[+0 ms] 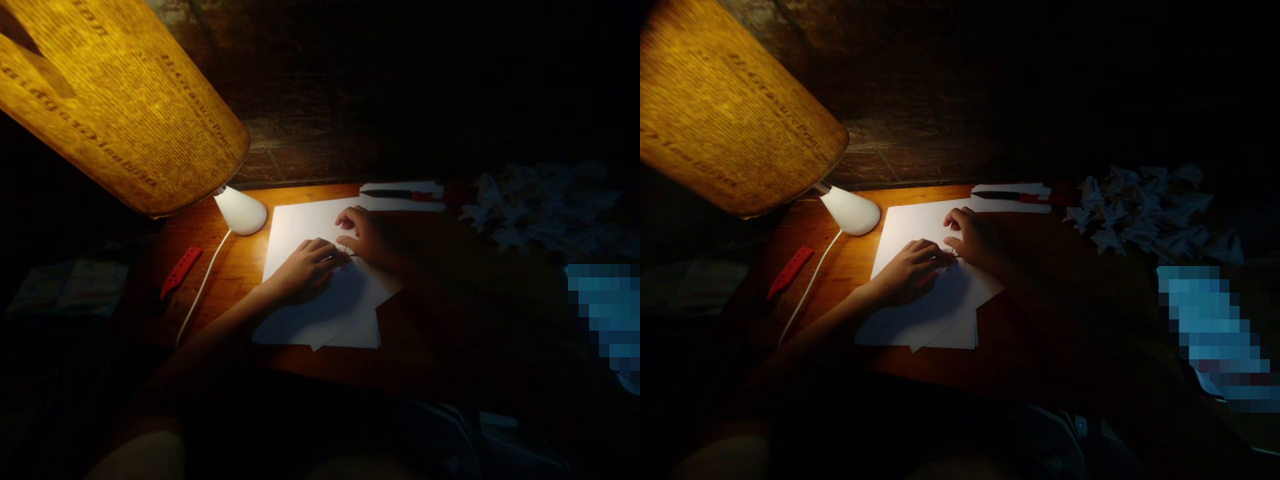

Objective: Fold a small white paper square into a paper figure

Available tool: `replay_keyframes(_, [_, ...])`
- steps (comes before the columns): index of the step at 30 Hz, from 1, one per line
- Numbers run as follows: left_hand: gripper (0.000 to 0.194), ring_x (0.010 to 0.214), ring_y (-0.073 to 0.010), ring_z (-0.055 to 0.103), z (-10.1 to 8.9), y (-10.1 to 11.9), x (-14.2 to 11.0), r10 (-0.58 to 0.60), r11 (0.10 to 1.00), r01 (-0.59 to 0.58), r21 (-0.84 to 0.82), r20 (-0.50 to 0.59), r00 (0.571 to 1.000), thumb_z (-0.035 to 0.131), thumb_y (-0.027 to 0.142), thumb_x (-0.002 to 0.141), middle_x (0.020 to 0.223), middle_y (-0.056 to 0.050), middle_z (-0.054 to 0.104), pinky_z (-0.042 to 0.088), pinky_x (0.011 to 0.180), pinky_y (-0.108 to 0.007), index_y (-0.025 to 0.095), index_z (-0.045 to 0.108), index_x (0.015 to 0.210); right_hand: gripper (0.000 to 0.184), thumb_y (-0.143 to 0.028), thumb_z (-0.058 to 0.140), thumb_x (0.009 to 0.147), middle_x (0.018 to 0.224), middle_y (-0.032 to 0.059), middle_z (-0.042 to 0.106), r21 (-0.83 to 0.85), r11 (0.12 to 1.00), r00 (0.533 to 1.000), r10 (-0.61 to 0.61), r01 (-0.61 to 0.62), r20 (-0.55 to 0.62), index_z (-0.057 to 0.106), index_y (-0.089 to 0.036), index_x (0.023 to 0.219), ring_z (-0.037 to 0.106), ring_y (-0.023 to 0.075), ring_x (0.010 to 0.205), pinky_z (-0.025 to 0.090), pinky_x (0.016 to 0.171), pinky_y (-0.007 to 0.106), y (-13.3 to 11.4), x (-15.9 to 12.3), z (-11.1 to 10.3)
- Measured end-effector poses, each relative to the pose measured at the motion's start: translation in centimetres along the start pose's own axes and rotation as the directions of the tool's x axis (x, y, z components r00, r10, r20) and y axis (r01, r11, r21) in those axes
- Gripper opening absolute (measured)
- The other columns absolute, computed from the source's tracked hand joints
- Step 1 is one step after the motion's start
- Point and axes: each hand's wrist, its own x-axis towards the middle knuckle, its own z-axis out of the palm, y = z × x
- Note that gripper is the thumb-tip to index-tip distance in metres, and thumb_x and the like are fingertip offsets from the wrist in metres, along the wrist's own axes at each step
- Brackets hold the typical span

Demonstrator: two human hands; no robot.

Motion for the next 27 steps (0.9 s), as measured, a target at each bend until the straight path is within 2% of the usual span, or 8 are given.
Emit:
replay_keyframes(4, [0.051,0.119,-0.0277,0.06,-0.1,0.1,0.1,0.001,1.0,-0.001,0.001,0.004,1.0,0.055,0.009,0.1,0.127,-0.009,0.073,0.053,0.1,-0.045,0.027,0.064,0.146,0.023,-0.015,0.071,0.08,0.107,0.0059,0.07,-0.012,1.0,1.0,0.007,-0.007,-0.012,0.059,-0.025,0.098,0.059,0.0201,0.082,0.05,0.077,0.038,-0.1,0.0,0.1])
replay_keyframes(14, [0.045,0.117,-0.0279,0.061,-0.2,0.1,0.2,0.018,1.0,-0.018,0.006,-0.005,1.0,0.053,0.009,0.1,0.126,-0.01,0.073,0.052,0.097,-0.045,0.024,0.066,0.141,0.024,-0.015,0.074,0.081,0.111,0.0075,0.07,0.005,0.999,0.999,0.032,-0.032,-0.032,0.058,-0.025,0.097,0.067,0.0241,0.099,0.051,0.08,0.037,-0.5,-0.2,0.6])
replay_keyframes(17, [0.044,0.116,-0.0282,0.061,-0.2,0.1,0.2,0.014,1.0,-0.014,0.018,-0.005,1.0,0.054,0.01,0.1,0.124,-0.011,0.073,0.053,0.096,-0.045,0.023,0.067,0.139,0.018,-0.016,0.07,0.083,0.107,0.0067,0.07,0.027,0.999,0.998,0.029,-0.028,-0.047,0.059,-0.024,0.096,0.065,0.0218,0.092,0.049,0.08,0.037,-0.2,0.1,0.5])
replay_keyframes(20, [0.044,0.117,-0.0282,0.061,-0.2,0.1,0.2,0.02,1.0,-0.019,0.018,-0.01,1.0,0.054,0.009,0.1,0.122,-0.011,0.073,0.053,0.096,-0.044,0.023,0.067,0.14,0.013,-0.02,0.064,0.084,0.099,0.0042,0.068,0.088,0.995,0.998,0.056,-0.055,-0.004,0.061,-0.023,0.096,0.058,0.0184,0.077,0.047,0.075,0.036,0.3,0.5,0.1])
replay_keyframes(23, [0.045,0.118,-0.0274,0.061,-0.1,0.0,0.2,0.02,1.0,-0.02,0.011,-0.012,1.0,0.054,0.01,0.101,0.124,-0.01,0.073,0.053,0.096,-0.043,0.024,0.066,0.141,0.026,-0.021,0.069,0.075,0.1,0.0042,0.067,0.117,0.992,0.995,0.041,-0.051,0.087,0.063,-0.022,0.1,0.053,0.0177,0.075,0.046,0.072,0.035,0.7,0.6,-0.5])
replay_keyframes(27, [0.045,0.118,-0.0269,0.061,-0.2,0.0,0.2,0.017,1.0,-0.017,0.003,-0.013,1.0,0.054,0.009,0.101,0.126,-0.009,0.073,0.052,0.098,-0.043,0.025,0.066,0.142,0.042,-0.017,0.072,0.068,0.106,0.0079,0.067,0.106,0.994,0.991,0.012,-0.026,0.133,0.065,-0.018,0.11,0.053,0.0189,0.08,0.044,0.072,0.036,0.5,0.4,-0.9])
